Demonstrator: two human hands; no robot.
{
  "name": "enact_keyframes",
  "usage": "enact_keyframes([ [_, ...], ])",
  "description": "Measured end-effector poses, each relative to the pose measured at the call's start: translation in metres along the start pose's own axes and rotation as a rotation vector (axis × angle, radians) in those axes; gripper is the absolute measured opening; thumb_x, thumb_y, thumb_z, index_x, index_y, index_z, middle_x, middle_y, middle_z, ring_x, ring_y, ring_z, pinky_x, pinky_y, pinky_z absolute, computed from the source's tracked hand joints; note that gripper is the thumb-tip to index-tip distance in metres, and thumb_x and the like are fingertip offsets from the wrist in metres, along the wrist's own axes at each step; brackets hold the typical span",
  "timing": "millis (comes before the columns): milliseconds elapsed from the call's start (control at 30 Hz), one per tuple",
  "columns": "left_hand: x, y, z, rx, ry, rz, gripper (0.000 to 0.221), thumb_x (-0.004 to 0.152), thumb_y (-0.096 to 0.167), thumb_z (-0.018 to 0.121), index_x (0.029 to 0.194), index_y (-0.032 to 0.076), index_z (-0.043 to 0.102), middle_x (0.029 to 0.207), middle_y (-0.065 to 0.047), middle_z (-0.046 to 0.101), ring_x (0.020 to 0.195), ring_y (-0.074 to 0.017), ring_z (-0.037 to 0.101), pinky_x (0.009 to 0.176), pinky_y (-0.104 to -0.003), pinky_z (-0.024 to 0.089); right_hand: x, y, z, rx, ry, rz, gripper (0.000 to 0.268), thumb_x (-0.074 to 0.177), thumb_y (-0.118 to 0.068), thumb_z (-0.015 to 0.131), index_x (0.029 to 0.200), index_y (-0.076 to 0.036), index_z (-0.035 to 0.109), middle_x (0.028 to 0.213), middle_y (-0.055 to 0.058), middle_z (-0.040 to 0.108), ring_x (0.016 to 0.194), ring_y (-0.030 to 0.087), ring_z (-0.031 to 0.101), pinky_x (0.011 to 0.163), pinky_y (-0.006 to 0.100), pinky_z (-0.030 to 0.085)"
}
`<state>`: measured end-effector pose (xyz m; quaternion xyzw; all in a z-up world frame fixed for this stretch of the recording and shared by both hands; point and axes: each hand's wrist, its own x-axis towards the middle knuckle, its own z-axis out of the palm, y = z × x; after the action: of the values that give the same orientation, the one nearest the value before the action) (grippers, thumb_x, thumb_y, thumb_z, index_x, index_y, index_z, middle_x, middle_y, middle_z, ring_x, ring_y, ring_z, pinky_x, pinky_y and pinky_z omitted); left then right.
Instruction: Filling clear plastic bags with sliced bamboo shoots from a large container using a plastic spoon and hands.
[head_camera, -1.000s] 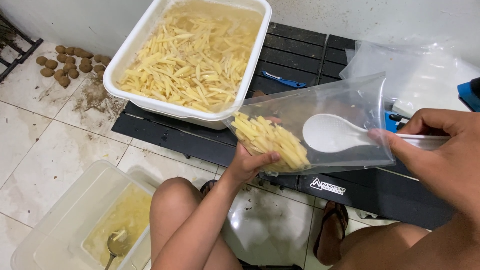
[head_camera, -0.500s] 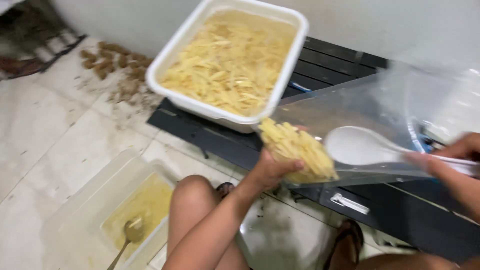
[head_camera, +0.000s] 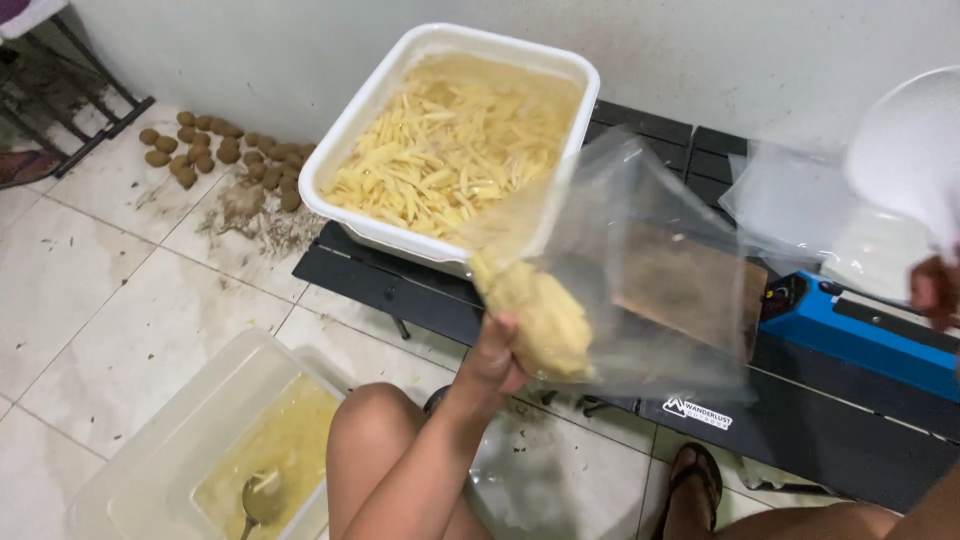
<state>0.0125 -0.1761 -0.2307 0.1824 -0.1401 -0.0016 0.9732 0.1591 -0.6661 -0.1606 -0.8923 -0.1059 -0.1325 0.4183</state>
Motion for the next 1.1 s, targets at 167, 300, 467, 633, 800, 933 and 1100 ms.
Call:
enact_keyframes([
  [167, -0.006, 0.061, -0.004, -0.015, 0.012, 0.05, 0.089, 0.078, 0.043, 0.092, 0.141, -0.003, 0.049, 0.122, -0.014, 0.068, 0.104, -0.0231, 0.071, 0.092, -0.033, 0.062, -0.009, -0.258, 0.059, -0.069, -0.131, -0.271, 0.014, 0.123, -0.003, 0.042, 0.121, 0.005, 0.053, 0.084, 0.014, 0.052, 0.061, 0.02, 0.05, 0.053, 0.03, 0.046],
  [300, -0.025, 0.109, -0.005, 0.1, 0.128, 0.292, 0.086, 0.078, 0.05, 0.088, 0.139, 0.002, 0.052, 0.122, -0.01, 0.068, 0.105, -0.0204, 0.07, 0.093, -0.033, 0.06, 0.029, -0.346, 0.12, -0.548, -0.097, -0.282, 0.015, 0.112, -0.013, 0.065, 0.111, -0.004, 0.077, 0.076, 0.011, 0.07, 0.053, 0.023, 0.055, 0.052, 0.035, 0.04],
  [467, -0.008, 0.161, 0.001, 0.213, 0.256, 0.542, 0.083, 0.077, 0.057, 0.084, 0.137, 0.007, 0.055, 0.123, -0.006, 0.068, 0.107, -0.0176, 0.069, 0.094, -0.033, 0.057, 0.089, -0.358, 0.19, -0.835, -0.102, -0.494, 0.013, 0.099, -0.018, 0.067, 0.103, -0.014, 0.079, 0.086, 0.005, 0.076, 0.069, 0.031, 0.069, 0.058, 0.042, 0.05],
  [633, -0.001, 0.175, -0.001, 0.225, 0.423, 0.641, 0.103, 0.065, 0.073, 0.076, 0.146, 0.014, 0.052, 0.143, -0.002, 0.059, 0.132, -0.0191, 0.056, 0.115, -0.037, 0.042, 0.117, -0.36, 0.228, -1.04, -0.146, -0.667, 0.022, 0.107, -0.019, 0.063, 0.096, -0.009, 0.078, 0.091, 0.002, 0.073, 0.074, 0.024, 0.063, 0.088, 0.039, 0.037],
  [800, 0.008, 0.177, 0.012, 0.204, 0.514, 0.649, 0.114, 0.06, 0.077, 0.067, 0.153, 0.016, 0.043, 0.155, -0.005, 0.05, 0.143, -0.024, 0.048, 0.122, -0.04, 0.035, 0.118, -0.353, 0.241, -0.995, -0.187, -0.66, 0.018, 0.102, -0.014, 0.064, 0.093, -0.007, 0.078, 0.089, 0.002, 0.076, 0.068, 0.026, 0.062, 0.089, 0.04, 0.038],
  [933, 0.014, 0.167, 0.012, 0.12, 0.614, 0.659, 0.111, 0.062, 0.074, 0.06, 0.153, 0.013, 0.041, 0.146, -0.01, 0.055, 0.13, -0.0243, 0.057, 0.117, -0.04, 0.043, 0.11, -0.362, 0.245, -0.765, -0.302, -0.569, 0.014, 0.09, -0.006, 0.066, 0.091, -0.004, 0.08, 0.073, 0.01, 0.076, 0.055, 0.029, 0.06, 0.095, 0.04, 0.039],
  [1100, 0.027, 0.147, 0.015, 0.209, 0.696, 0.789, 0.095, 0.081, 0.076, 0.063, 0.155, 0.021, 0.043, 0.152, -0.005, 0.054, 0.139, -0.0243, 0.054, 0.121, -0.049, 0.044, 0.099, -0.363, 0.257, -0.651, -0.43, -0.503, 0.017, 0.093, -0.012, 0.064, 0.089, -0.006, 0.079, 0.074, 0.014, 0.074, 0.068, 0.039, 0.069, 0.081, 0.04, 0.037],
])
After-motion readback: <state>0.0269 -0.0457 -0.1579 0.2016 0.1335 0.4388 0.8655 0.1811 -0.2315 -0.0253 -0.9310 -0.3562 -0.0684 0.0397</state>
